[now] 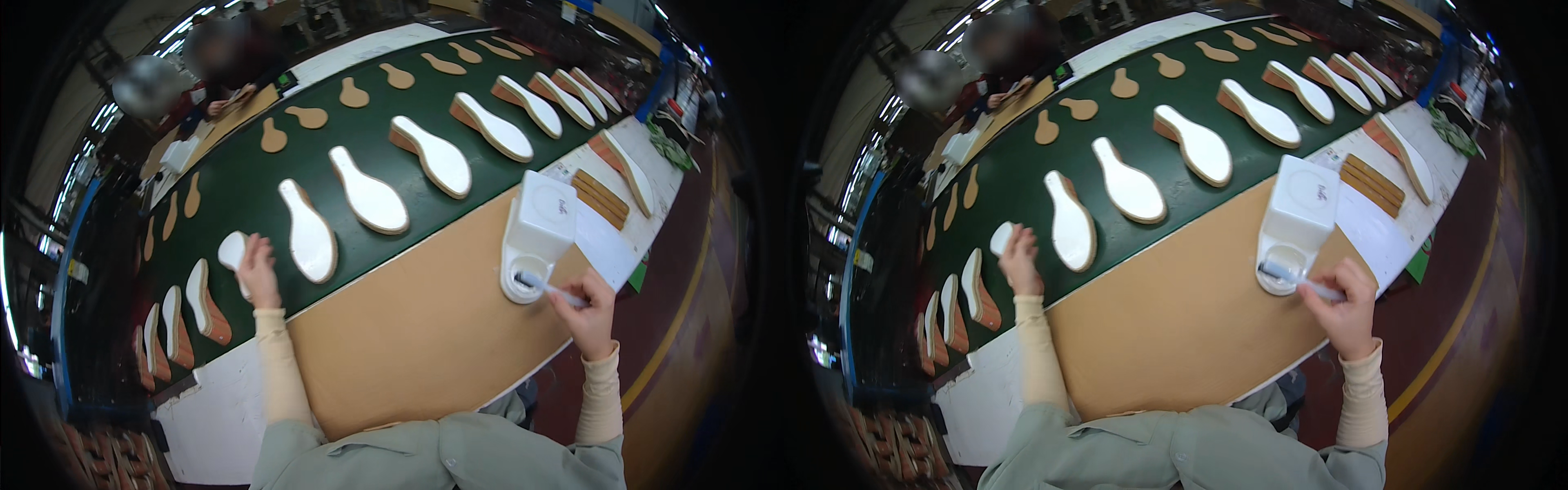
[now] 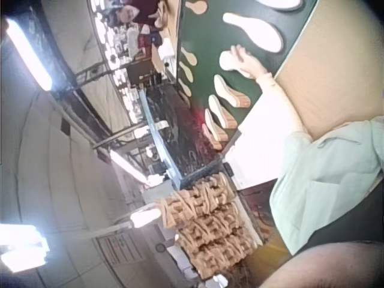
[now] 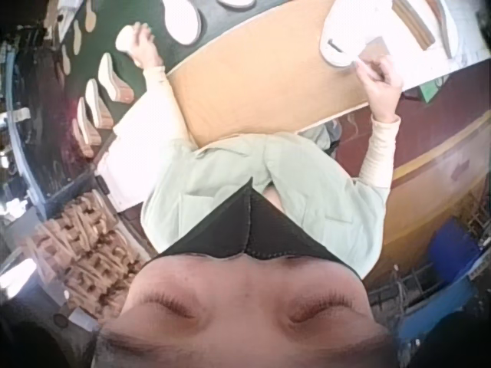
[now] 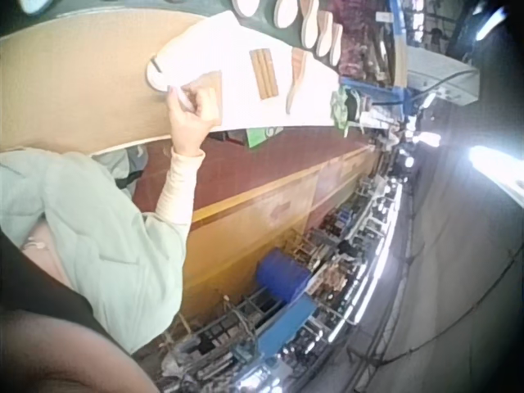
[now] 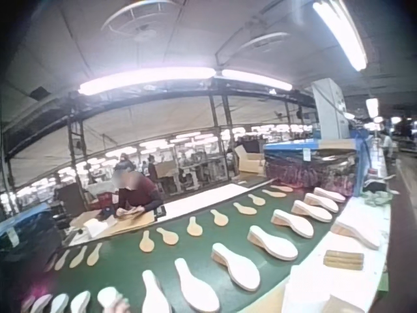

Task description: The person repeatedly picks up wooden shoe sole parts from a green workbench and applies white paint to the flat surface using a small brush. They dip the brush into a container of paint between applications and place each painted part back on the bench.

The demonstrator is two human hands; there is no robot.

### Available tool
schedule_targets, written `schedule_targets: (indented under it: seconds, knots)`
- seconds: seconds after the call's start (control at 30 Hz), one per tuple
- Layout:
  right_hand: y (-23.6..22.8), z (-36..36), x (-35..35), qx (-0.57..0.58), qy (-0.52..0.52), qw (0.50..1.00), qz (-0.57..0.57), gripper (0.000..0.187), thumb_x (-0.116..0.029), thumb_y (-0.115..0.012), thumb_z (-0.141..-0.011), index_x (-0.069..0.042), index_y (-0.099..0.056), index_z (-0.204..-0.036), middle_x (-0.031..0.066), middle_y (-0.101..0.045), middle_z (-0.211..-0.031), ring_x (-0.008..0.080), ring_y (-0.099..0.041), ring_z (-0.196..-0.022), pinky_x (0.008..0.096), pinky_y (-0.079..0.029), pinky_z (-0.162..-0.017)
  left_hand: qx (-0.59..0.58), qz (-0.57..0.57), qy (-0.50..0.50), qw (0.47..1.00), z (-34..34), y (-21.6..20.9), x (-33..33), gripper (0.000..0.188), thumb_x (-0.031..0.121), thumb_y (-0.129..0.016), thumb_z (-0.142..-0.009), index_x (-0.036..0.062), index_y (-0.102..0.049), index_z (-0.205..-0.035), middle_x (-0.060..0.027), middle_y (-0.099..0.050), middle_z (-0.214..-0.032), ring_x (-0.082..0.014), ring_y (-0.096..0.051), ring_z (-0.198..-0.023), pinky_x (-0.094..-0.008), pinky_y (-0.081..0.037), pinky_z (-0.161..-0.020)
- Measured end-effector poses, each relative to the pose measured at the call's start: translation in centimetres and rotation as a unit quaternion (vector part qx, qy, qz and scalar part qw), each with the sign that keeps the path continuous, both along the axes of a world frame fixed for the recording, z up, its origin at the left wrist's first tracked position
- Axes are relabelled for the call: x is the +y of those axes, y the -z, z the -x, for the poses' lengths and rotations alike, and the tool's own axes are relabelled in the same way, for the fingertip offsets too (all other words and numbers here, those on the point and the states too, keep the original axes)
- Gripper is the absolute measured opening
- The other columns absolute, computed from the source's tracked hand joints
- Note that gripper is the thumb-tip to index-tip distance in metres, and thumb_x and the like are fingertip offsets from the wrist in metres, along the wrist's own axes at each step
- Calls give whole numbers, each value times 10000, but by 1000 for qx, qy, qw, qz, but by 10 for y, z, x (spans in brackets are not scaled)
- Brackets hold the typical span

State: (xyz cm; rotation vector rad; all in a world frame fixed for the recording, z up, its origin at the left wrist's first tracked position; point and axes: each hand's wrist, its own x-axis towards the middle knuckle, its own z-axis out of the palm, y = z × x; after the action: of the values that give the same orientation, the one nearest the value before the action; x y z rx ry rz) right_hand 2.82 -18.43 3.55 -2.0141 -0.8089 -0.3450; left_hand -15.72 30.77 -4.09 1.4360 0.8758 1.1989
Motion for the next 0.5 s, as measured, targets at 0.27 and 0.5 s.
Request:
schedule_targets:
  seconds: [0.27, 0.5]
  knots:
    - [-3, -34, -20, 9, 59, 987, 146, 209, -212, -800, -731, -41, -682, -748, 75, -560, -714, 222, -561, -594, 336, -442, -547, 205, 132, 24, 969, 81, 17, 87, 611, 255, -726, -875, -88, -502, -1328, -138, -665, -1063, -175, -640, -927, -299, -513, -818]
    - [11, -42, -12, -53, 55, 982, 172, 203, -240, -805, -719, -86, -672, -720, 58, -528, -720, 250, -588, -630, 370, -460, -546, -178, 312, 215, 908, 76, -6, 63, 401, 238, -624, -893, -5, -590, -1210, -137, -678, -1093, -239, -672, -966, -364, -552, -869]
